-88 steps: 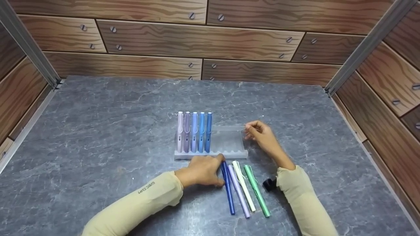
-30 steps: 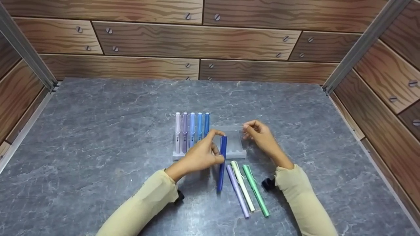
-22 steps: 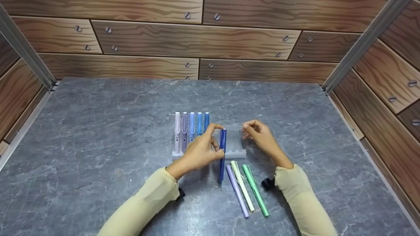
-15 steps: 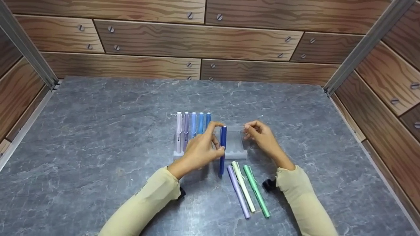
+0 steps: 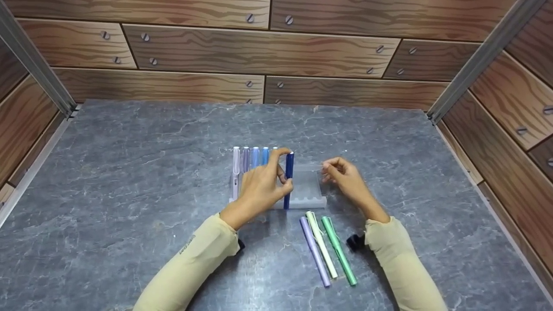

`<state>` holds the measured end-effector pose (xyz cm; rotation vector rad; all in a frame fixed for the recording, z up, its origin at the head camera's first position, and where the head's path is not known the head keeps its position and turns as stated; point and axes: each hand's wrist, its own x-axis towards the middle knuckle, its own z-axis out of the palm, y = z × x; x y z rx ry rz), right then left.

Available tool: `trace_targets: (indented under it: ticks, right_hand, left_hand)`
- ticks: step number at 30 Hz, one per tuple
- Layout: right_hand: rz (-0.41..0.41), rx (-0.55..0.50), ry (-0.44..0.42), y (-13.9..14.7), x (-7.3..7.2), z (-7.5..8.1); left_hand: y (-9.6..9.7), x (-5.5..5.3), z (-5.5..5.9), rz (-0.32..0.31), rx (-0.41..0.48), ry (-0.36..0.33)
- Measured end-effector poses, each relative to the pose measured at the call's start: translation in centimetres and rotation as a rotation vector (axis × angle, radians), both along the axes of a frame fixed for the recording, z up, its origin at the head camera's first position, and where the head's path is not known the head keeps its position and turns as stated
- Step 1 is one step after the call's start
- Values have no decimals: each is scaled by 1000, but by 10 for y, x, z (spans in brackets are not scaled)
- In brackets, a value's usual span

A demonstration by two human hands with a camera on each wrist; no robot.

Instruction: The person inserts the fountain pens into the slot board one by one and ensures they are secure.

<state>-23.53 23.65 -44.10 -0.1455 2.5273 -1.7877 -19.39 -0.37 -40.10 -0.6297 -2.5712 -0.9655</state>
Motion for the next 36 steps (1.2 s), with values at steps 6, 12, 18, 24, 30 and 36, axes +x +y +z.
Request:
trace_targets:
  ticks: [6, 12, 18, 24, 30, 36]
  right_hand:
    - [-1, 29, 3, 0, 0, 1]
    - [-4, 37, -25, -2, 3, 6]
    - [-6, 50, -26, -11, 15, 24]
    - [-5, 60, -22, -8, 12, 20]
    - [-10, 37, -16, 0, 1, 0]
    - [-1, 17, 3, 0, 0, 0]
  left_hand:
    - [1, -4, -2, 24, -9, 79]
    - [-1, -6, -2, 63, -25, 171]
    - [-1, -7, -7, 64, -49, 206]
    - [1, -8, -11, 54, -74, 189]
    - [2, -9, -13, 58, -90, 158]
    - [3, -11, -15, 77, -109, 104]
